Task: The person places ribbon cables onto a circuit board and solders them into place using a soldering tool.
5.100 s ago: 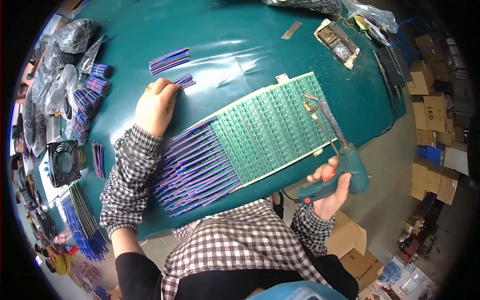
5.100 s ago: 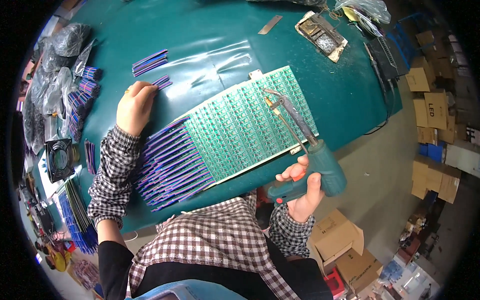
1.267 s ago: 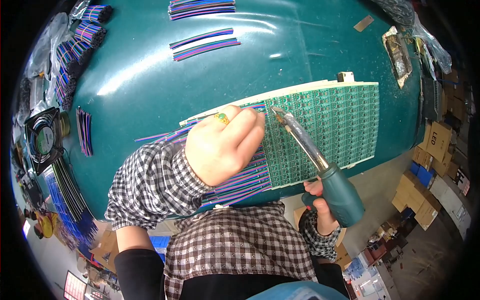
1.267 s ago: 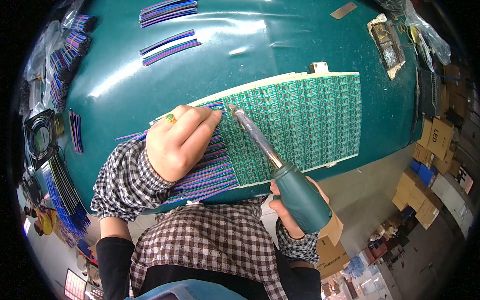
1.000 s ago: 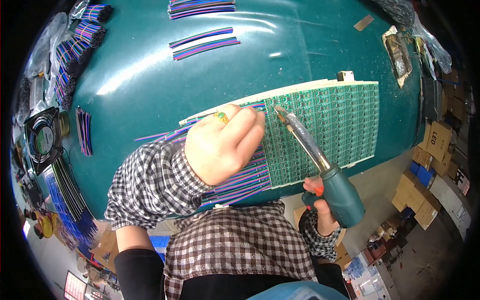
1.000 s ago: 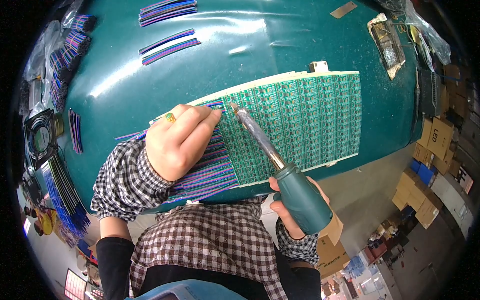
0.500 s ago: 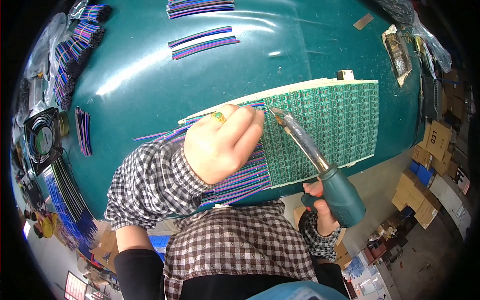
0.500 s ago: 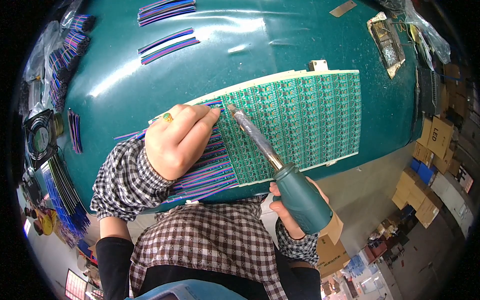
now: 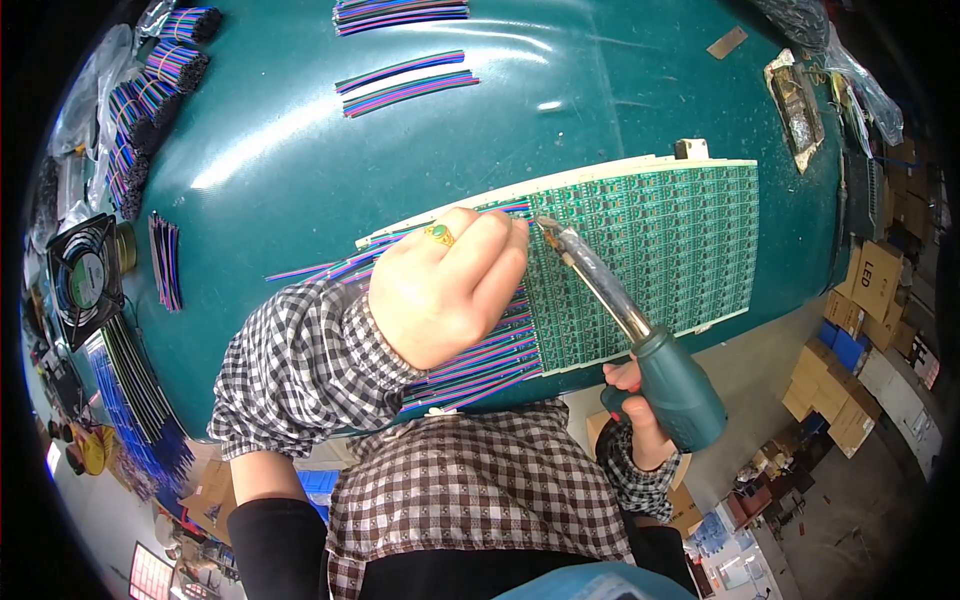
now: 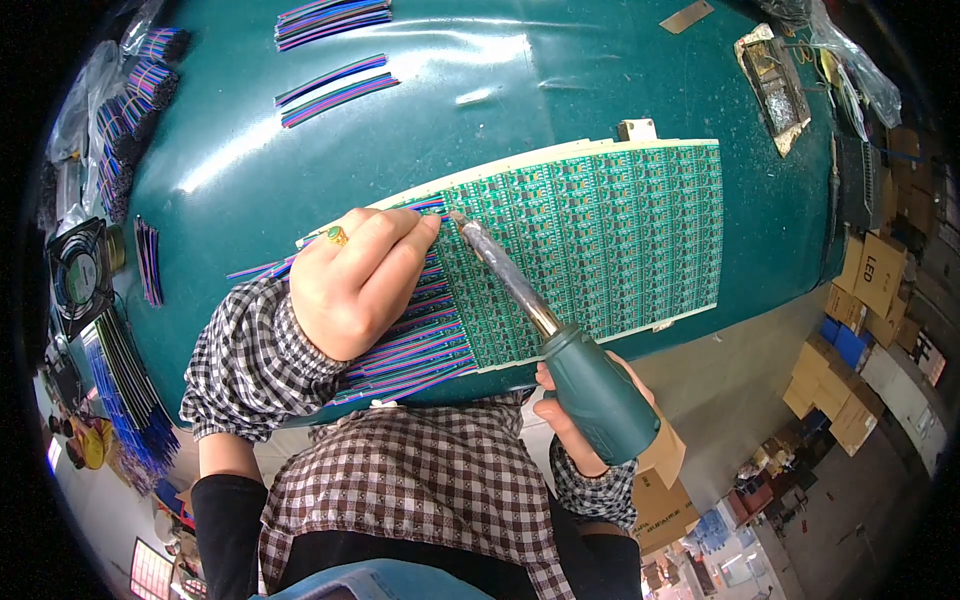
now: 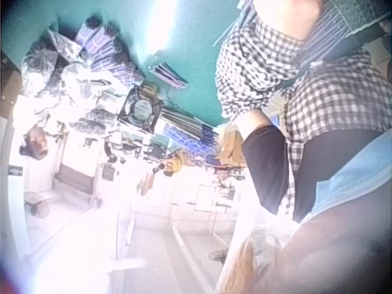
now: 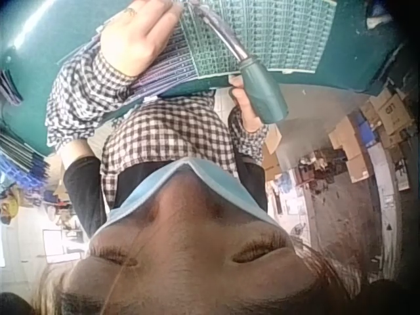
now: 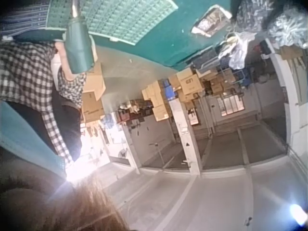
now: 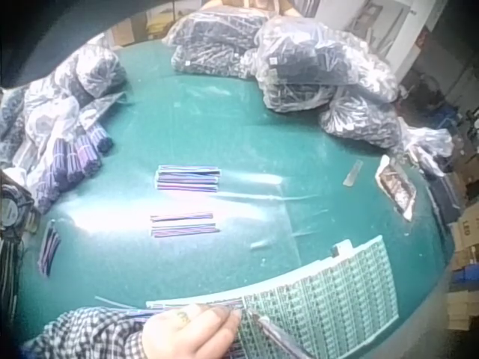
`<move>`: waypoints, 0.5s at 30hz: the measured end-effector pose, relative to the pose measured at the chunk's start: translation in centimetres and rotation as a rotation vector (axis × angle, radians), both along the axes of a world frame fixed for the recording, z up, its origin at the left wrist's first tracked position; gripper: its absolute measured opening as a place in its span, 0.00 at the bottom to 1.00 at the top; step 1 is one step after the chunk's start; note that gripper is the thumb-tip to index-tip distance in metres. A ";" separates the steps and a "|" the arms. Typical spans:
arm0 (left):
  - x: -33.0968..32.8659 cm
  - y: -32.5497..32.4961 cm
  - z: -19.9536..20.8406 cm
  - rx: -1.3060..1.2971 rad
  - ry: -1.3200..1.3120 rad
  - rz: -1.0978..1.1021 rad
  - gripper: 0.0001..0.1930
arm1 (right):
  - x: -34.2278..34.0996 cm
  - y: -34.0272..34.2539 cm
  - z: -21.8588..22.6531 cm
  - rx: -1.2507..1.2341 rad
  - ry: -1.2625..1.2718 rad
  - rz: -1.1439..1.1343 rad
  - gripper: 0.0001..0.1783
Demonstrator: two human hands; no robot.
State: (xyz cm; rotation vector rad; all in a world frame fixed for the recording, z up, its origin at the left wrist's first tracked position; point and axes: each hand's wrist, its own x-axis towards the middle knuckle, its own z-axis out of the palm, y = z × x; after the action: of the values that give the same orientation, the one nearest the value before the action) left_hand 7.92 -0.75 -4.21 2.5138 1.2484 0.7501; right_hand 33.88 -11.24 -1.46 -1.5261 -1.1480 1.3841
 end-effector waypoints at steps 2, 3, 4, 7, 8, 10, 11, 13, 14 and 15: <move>0.0 0.0 0.1 0.009 0.010 -0.005 0.19 | 0.0 0.0 -0.1 0.004 0.009 -0.016 0.29; -0.1 0.1 -0.1 0.009 0.011 -0.004 0.19 | 0.0 0.0 -0.1 0.002 0.002 -0.008 0.30; -0.1 0.1 -0.5 0.061 0.027 -0.004 0.18 | 0.0 0.0 -0.1 0.000 -0.005 0.001 0.30; -0.1 0.1 -0.7 0.111 0.045 -0.006 0.17 | 0.1 -0.2 -0.3 0.009 -0.012 -0.002 0.31; -0.1 0.1 -0.7 0.110 0.047 -0.008 0.17 | 0.1 -0.2 -0.3 0.008 -0.013 -0.003 0.31; -0.1 0.1 -0.8 0.116 0.054 -0.007 0.17 | 0.1 -0.2 -0.3 0.055 -0.020 -0.002 0.31; -0.1 0.0 -0.9 0.122 0.060 -0.007 0.17 | 0.1 -0.2 -0.4 0.055 -0.019 -0.001 0.31; -0.1 0.1 -0.8 0.122 0.058 -0.007 0.17 | 0.2 -0.1 -0.5 0.112 -0.026 0.009 0.31; -0.2 0.1 -0.8 0.121 0.057 -0.008 0.17 | 0.3 0.0 -0.4 0.112 -0.026 0.009 0.31; -0.1 0.1 -0.6 0.121 0.056 -0.007 0.17 | 0.4 0.1 -0.1 0.111 -0.070 0.034 0.31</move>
State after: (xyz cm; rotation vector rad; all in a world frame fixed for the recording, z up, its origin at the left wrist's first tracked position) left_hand 7.80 -0.69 -4.82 2.6519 1.2462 0.7803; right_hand 34.33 -11.15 -1.61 -1.4919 -1.2784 1.2760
